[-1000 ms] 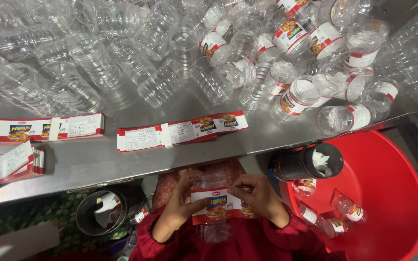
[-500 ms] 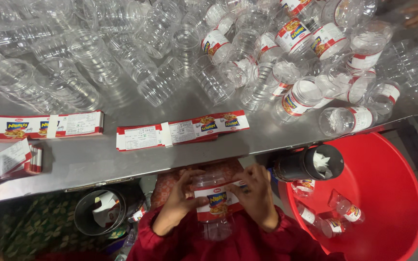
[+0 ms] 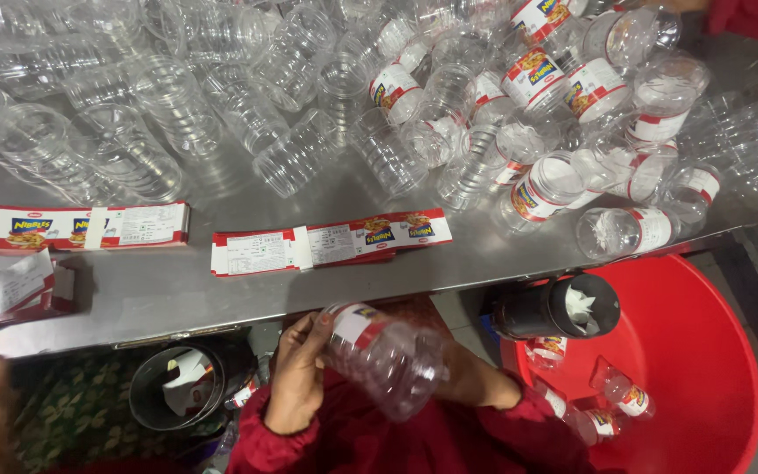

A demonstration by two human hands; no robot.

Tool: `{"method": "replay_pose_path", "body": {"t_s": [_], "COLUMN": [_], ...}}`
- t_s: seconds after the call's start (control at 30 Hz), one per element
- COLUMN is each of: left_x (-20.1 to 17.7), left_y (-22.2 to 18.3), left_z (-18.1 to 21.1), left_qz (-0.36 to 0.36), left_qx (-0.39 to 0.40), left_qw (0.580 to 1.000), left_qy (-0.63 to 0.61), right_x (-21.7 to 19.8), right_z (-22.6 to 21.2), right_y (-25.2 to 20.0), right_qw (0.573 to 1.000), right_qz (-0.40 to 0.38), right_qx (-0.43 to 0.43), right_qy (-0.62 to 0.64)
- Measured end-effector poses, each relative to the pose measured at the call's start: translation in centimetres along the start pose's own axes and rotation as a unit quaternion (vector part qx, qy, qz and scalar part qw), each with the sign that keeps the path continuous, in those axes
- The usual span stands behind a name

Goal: The person applies adhesive labels to empty plastic bottles by hand, peeling the backing from a label, aligning it with the bottle, and smoothing it down.

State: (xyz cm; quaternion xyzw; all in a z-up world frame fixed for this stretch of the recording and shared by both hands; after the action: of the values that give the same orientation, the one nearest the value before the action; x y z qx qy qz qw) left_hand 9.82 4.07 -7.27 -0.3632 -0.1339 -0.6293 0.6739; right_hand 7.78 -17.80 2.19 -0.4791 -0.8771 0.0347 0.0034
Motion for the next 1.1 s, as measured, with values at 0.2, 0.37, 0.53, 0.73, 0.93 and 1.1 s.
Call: {"method": "replay_pose_path", "body": {"t_s": [0.2,0.37,0.53,0.73,0.93,1.1], "left_x": [5.9,7.7,8.8,8.6,8.0,7.2], "left_y": [-3.6,-4.2,-4.4,-4.8,-4.4,-5.7], "left_z": [3.0,4.5,7.6,10.1,7.9,5.9], "left_qz": [0.088,0.053,-0.014,0.078,0.068,0.042], "left_qx": [0.038,0.092,0.155,0.201,0.145,0.161], "left_qw": [0.993,0.988,0.98,0.976,0.982,0.975], "left_qy": [-0.071,-0.108,-0.125,0.029,0.1,0.148], "right_x": [-1.4,-1.4,-3.1,-2.4,1.7,1.8], "right_z": [1.4,-1.5,2.2,2.0,-5.8,-10.4], "right_y": [0.2,-0.9,0.2,-0.5,-2.7,-1.5], "right_qw": [0.938,0.894,0.929,0.967,0.859,0.781], "right_qz": [0.337,0.41,0.346,0.155,0.175,0.275], "right_qx": [-0.073,-0.128,-0.054,-0.085,-0.272,-0.344], "right_qy": [-0.018,-0.128,-0.119,-0.183,-0.398,-0.443]}}
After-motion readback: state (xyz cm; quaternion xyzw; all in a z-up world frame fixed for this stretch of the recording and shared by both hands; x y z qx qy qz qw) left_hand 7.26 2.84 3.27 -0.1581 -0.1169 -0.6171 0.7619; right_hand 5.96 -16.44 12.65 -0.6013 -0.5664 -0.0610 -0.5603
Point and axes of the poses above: each hand's wrist, its own y-axis towards the middle knuckle, its own x-axis out of the palm, z = x × y, the point moved 7 cm from there along y, towards the middle knuckle, and after that the axes turned 4 degrees about z, right-handed, at the moved point
